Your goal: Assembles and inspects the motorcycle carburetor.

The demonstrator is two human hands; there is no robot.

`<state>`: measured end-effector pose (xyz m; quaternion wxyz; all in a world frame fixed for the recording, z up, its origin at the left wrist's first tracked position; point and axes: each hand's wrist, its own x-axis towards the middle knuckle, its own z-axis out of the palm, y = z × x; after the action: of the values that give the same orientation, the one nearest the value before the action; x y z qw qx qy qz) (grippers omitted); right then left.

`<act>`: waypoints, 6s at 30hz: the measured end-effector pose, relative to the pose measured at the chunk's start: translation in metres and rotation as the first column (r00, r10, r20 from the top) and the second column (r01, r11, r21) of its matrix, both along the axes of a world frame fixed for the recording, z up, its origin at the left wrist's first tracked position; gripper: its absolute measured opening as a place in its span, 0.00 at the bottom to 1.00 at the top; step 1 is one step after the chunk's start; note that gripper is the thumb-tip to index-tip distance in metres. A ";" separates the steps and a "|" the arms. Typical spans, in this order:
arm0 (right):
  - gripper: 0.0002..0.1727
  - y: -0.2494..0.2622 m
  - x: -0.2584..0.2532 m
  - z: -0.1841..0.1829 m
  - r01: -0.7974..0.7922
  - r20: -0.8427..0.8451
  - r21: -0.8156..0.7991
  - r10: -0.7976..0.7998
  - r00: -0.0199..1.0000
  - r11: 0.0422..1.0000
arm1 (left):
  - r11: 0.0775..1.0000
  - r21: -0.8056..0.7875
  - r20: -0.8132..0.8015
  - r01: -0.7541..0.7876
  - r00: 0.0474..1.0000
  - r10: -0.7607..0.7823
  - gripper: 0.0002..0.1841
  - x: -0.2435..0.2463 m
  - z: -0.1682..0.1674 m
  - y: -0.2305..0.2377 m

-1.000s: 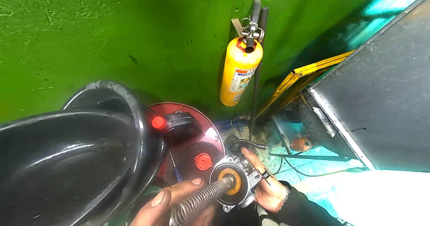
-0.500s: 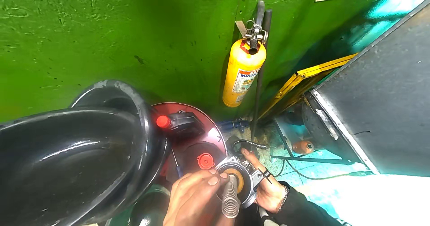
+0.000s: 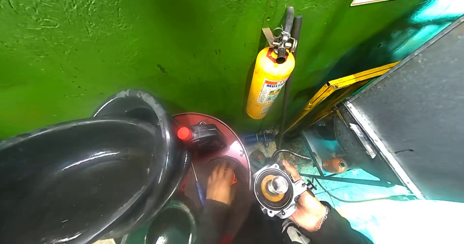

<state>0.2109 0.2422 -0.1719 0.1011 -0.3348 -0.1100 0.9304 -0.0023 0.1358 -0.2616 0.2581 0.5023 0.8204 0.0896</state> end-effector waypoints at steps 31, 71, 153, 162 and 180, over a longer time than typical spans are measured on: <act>0.35 -0.008 -0.017 -0.002 -0.160 -0.060 0.045 0.162 0.985 0.986 | 0.411 0.713 0.701 -0.567 0.588 -0.404 0.14 0.022 0.169 -0.017; 0.33 -0.012 -0.019 0.012 -0.126 0.031 0.161 0.123 0.992 0.979 | 0.590 0.802 0.260 -0.095 0.944 -0.202 0.35 0.028 0.170 -0.031; 0.49 -0.010 0.002 0.011 0.264 -0.046 0.623 -0.302 0.952 0.737 | 0.646 0.685 0.427 -0.336 0.904 0.017 0.10 0.004 0.051 0.015; 0.73 -0.033 -0.044 -0.002 0.109 -0.003 0.868 -0.215 0.977 0.484 | 0.490 0.795 0.415 -0.357 0.910 -0.011 0.07 0.034 0.141 -0.022; 0.82 -0.034 -0.035 -0.003 -0.066 0.125 0.987 -0.444 0.887 0.145 | 0.451 0.789 0.414 -0.416 0.904 0.109 0.06 0.067 0.133 -0.025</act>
<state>0.1763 0.2086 -0.1744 0.3868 -0.3789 -0.6534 0.5291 0.0649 0.1112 -0.1290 0.0771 0.4075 0.6816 0.6028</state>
